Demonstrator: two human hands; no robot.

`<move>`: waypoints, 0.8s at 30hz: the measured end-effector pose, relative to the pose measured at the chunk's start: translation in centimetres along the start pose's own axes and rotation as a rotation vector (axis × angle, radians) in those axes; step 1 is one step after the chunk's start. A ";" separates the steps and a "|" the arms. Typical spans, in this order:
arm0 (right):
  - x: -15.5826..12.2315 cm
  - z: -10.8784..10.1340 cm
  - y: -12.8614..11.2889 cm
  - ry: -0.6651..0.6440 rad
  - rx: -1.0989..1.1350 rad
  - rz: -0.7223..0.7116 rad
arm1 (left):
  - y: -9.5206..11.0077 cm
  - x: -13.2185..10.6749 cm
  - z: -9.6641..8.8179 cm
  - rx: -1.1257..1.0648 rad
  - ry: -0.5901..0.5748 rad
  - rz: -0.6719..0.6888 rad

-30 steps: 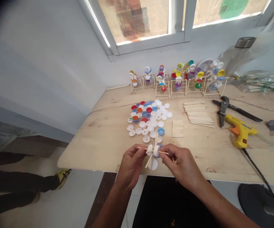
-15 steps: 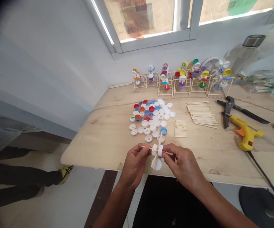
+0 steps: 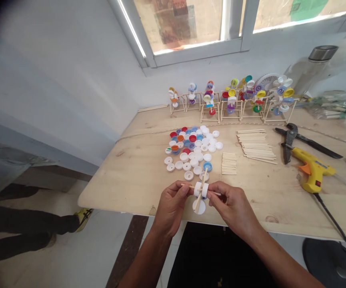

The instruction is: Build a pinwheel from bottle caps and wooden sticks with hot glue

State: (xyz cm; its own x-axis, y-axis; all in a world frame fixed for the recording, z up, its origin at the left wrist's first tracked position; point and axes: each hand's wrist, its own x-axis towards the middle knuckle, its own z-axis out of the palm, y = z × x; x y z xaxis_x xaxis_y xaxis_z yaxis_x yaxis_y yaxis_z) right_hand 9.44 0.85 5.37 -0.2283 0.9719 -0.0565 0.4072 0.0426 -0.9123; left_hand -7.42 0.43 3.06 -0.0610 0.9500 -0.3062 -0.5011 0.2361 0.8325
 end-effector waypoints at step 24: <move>0.0 0.4 0.4 -0.015 0.063 0.028 | -0.1 -0.3 -0.4 0.064 0.000 0.003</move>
State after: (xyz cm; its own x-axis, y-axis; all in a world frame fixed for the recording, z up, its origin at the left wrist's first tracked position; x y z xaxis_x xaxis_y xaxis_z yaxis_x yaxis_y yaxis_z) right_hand 9.25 0.79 4.83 -0.2314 0.9689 -0.0878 0.3568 0.0006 -0.9342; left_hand -7.72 0.05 2.82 -0.0622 0.9507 -0.3038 -0.4444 0.2462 0.8613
